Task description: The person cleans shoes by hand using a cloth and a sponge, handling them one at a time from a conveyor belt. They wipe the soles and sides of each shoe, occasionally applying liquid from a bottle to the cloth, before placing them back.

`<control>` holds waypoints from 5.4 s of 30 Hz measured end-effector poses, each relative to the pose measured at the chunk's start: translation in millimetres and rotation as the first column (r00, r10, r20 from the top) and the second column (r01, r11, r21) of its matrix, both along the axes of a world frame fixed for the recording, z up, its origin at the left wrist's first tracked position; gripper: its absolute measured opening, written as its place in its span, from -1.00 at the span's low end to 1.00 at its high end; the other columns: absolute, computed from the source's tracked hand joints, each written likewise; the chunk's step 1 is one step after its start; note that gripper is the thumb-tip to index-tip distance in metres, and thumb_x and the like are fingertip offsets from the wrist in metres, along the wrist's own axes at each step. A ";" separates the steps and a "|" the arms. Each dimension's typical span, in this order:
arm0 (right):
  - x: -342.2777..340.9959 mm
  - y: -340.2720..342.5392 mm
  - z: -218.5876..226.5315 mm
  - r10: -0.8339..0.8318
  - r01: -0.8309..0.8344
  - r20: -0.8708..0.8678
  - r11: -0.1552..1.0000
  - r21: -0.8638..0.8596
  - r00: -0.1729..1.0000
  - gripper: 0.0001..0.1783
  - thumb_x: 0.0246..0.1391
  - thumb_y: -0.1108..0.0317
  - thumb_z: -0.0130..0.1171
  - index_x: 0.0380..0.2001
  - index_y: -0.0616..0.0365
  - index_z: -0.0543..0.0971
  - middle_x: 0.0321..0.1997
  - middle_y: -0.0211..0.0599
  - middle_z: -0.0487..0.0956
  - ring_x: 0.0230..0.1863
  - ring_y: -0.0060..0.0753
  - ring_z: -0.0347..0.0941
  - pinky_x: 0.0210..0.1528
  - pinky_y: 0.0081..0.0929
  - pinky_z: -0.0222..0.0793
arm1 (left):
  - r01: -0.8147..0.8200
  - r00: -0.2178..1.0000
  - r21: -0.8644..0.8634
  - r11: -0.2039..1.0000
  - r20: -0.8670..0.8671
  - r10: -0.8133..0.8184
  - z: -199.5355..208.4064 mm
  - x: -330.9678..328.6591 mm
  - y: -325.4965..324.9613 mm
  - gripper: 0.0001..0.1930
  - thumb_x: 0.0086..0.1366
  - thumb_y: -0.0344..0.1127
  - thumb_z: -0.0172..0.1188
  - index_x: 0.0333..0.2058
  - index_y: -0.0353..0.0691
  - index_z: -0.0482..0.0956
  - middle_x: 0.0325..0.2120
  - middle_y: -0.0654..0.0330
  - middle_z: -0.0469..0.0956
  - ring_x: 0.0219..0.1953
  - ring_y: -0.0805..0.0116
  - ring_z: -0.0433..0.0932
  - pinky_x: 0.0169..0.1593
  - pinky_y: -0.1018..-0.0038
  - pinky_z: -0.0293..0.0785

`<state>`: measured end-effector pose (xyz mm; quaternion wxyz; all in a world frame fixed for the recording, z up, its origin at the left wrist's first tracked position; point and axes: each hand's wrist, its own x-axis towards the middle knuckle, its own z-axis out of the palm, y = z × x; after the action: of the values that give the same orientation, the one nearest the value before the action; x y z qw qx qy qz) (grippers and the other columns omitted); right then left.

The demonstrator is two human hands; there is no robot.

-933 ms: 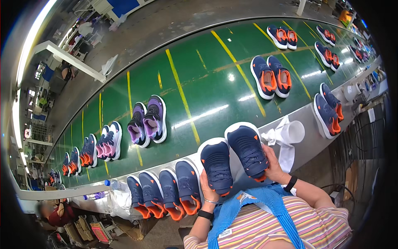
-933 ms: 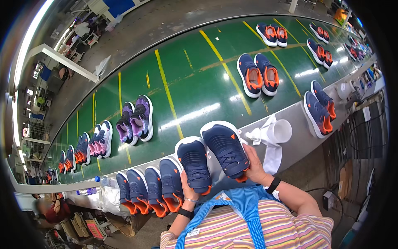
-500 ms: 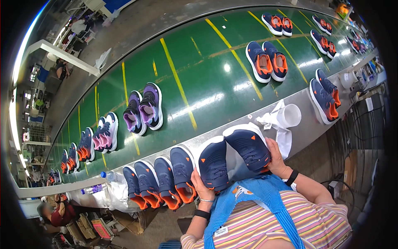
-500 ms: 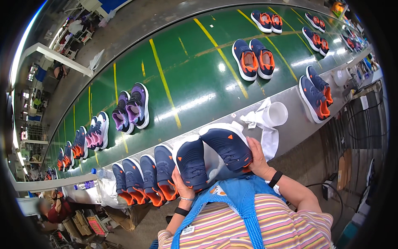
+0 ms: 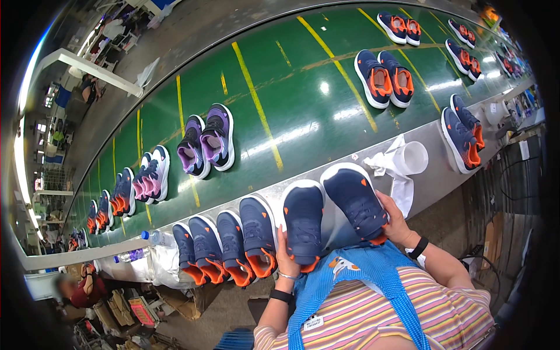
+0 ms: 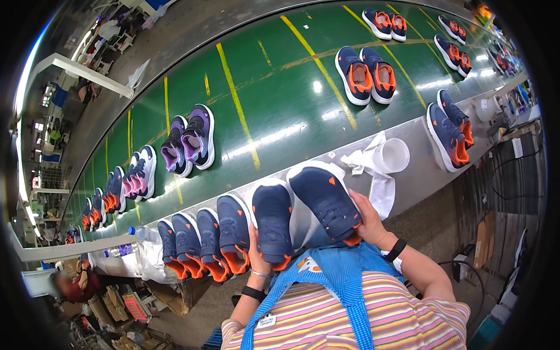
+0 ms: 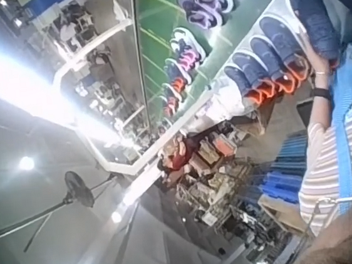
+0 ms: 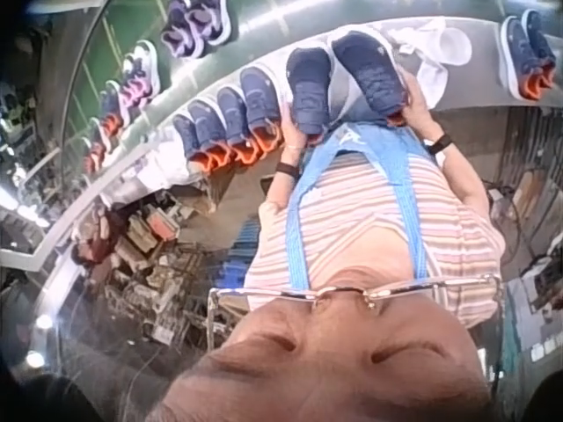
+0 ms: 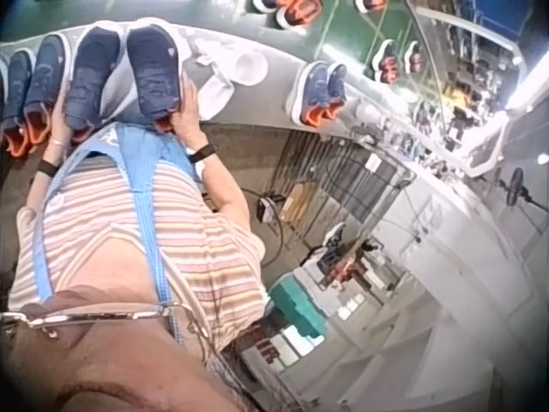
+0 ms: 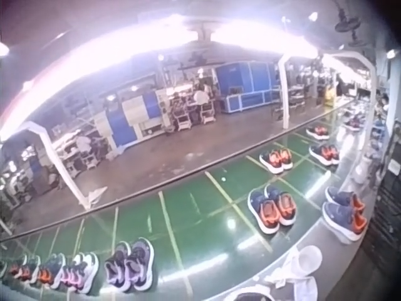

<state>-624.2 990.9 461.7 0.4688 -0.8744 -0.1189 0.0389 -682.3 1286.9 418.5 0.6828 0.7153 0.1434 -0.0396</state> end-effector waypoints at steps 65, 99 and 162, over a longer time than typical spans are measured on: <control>27.8 48.9 -26.5 0.009 0.044 -0.362 0.990 0.137 0.932 -0.46 -0.13 0.14 0.19 -0.13 0.27 0.39 -0.22 -0.12 0.46 -0.20 -0.29 0.39 -0.14 -0.45 0.27 | -0.055 0.984 0.315 0.947 -0.141 0.104 -32.4 14.2 42.6 -0.52 0.29 -0.11 -0.20 -0.04 -0.47 0.30 -0.13 -0.14 0.38 -0.04 0.07 0.33 0.04 0.39 0.19; -14.7 111.6 27.4 0.573 -0.465 0.039 0.701 -0.541 0.819 -0.54 -0.29 0.27 0.16 -0.17 -0.08 0.44 -0.46 -0.25 0.46 -0.36 -0.23 0.40 -0.29 -0.32 0.25 | -0.201 0.954 -0.487 0.850 -0.293 0.057 -43.1 28.4 15.4 -0.31 0.27 -0.03 -0.14 0.18 -0.34 -0.19 0.14 0.07 0.02 0.17 0.28 0.04 0.18 0.42 -0.01; -17.6 163.8 -15.3 -0.062 0.104 -0.379 0.991 0.089 0.923 -0.03 -0.28 0.37 0.30 0.18 0.16 -0.03 0.06 -0.01 0.20 0.06 -0.17 0.23 0.06 -0.38 0.18 | 0.080 0.969 0.342 0.936 -0.249 0.008 1.4 11.3 92.7 -0.56 0.00 -0.50 0.08 -0.09 -0.46 0.28 -0.24 -0.05 0.43 -0.19 0.14 0.44 -0.10 0.40 0.34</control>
<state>-641.8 1154.7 446.4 0.5306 -0.8285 0.0082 0.1790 -671.0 1379.5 419.9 0.5210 0.8172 0.2185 -0.1144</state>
